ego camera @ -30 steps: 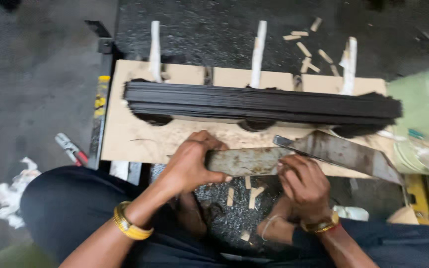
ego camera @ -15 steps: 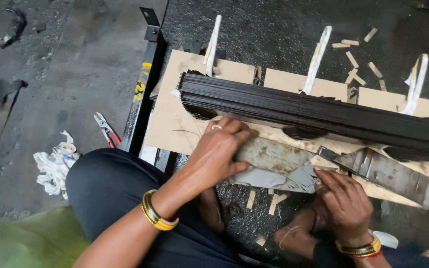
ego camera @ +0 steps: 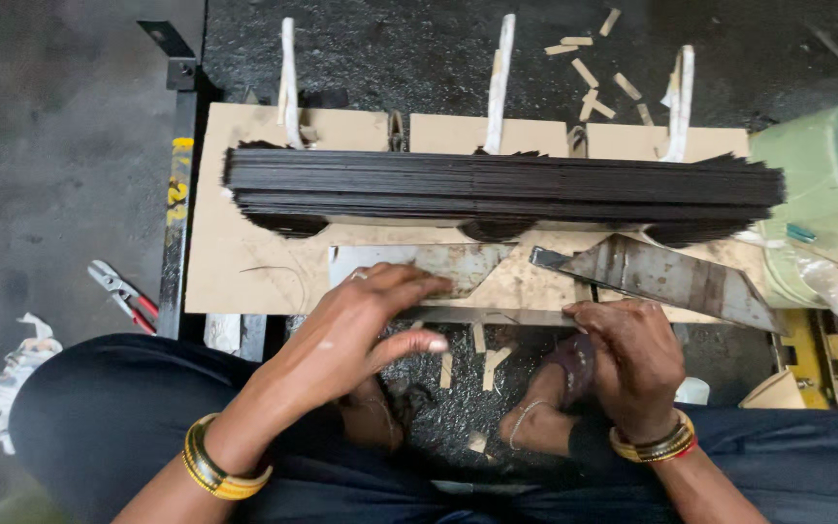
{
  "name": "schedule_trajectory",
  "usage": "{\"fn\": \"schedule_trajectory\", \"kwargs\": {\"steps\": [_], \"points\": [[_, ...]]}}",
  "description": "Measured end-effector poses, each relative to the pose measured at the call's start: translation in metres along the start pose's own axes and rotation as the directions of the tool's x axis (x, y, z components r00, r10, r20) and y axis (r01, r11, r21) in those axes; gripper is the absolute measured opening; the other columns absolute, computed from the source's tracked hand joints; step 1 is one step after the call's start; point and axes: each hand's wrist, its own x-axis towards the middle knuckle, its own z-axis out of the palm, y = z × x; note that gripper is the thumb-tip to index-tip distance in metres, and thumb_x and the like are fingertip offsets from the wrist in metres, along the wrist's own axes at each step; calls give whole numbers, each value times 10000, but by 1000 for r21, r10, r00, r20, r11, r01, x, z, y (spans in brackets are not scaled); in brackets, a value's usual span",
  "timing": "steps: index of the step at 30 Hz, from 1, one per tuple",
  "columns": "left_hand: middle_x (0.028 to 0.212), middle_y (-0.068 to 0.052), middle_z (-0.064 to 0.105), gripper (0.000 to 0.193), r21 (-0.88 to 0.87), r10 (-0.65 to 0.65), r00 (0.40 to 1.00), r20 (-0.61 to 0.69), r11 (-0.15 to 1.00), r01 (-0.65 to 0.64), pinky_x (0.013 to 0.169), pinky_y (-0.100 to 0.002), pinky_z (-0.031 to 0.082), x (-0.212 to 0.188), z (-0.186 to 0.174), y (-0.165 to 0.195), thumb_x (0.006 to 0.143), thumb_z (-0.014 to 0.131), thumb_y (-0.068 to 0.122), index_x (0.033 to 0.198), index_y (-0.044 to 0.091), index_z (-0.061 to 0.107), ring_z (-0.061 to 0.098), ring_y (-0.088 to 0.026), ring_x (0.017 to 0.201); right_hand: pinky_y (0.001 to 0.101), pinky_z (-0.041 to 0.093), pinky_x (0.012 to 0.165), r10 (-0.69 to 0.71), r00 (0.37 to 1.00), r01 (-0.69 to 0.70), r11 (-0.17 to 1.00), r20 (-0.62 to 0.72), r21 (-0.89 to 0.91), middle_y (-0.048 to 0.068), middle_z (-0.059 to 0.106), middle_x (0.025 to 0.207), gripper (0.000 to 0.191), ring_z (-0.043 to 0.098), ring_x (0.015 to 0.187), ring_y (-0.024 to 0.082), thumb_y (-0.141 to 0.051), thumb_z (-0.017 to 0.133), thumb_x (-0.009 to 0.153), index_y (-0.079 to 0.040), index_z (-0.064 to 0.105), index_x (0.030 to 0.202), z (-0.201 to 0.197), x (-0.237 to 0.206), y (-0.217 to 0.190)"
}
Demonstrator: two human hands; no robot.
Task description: The person sits on the floor and uses a large knife to trim the ends of a bundle of black broom bristles clamped in a wooden jig. They repeatedly align the bristles, cut the ends flush, and adjust the bundle to ensure an even cut.
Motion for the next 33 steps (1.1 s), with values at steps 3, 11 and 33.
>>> {"fn": "schedule_trajectory", "kwargs": {"steps": [3, 11, 33], "points": [[1188, -196, 681, 678, 63, 30, 995, 96, 997, -36, 907, -457, 500, 5, 6, 9, 790, 754, 386, 1333, 6, 608, 645, -403, 1053, 339, 561, 820, 17, 998, -14, 999, -63, 45, 61, 737, 1016, 206, 705, 964, 216, 94, 685, 854, -44, 683, 1007, -9, -2, 4], [1154, -149, 616, 882, -166, -1, 916, 402, 983, 74, 858, -425, 505, 4, 16, 17, 738, 819, 404, 1464, 23, 494, 639, -330, 1022, 357, 523, 878, -318, 919, 364, 911, 231, -193, -22, 777, 1128, 222, 706, 1027, 177, -166, 746, 849, -185, 696, 1065, -63, -15, -17], [1227, -99, 641, 659, -397, -186, 949, -255, 915, 73, 1059, -349, 451, 3, 16, 5, 717, 820, 125, 1325, -30, 619, 589, -180, 1197, 466, 429, 1049, 247, 930, -161, 940, 273, -302, 171, 555, 1253, 703, 518, 1219, 378, -323, 894, 661, -58, 657, 1267, -78, 11, 102]]}}
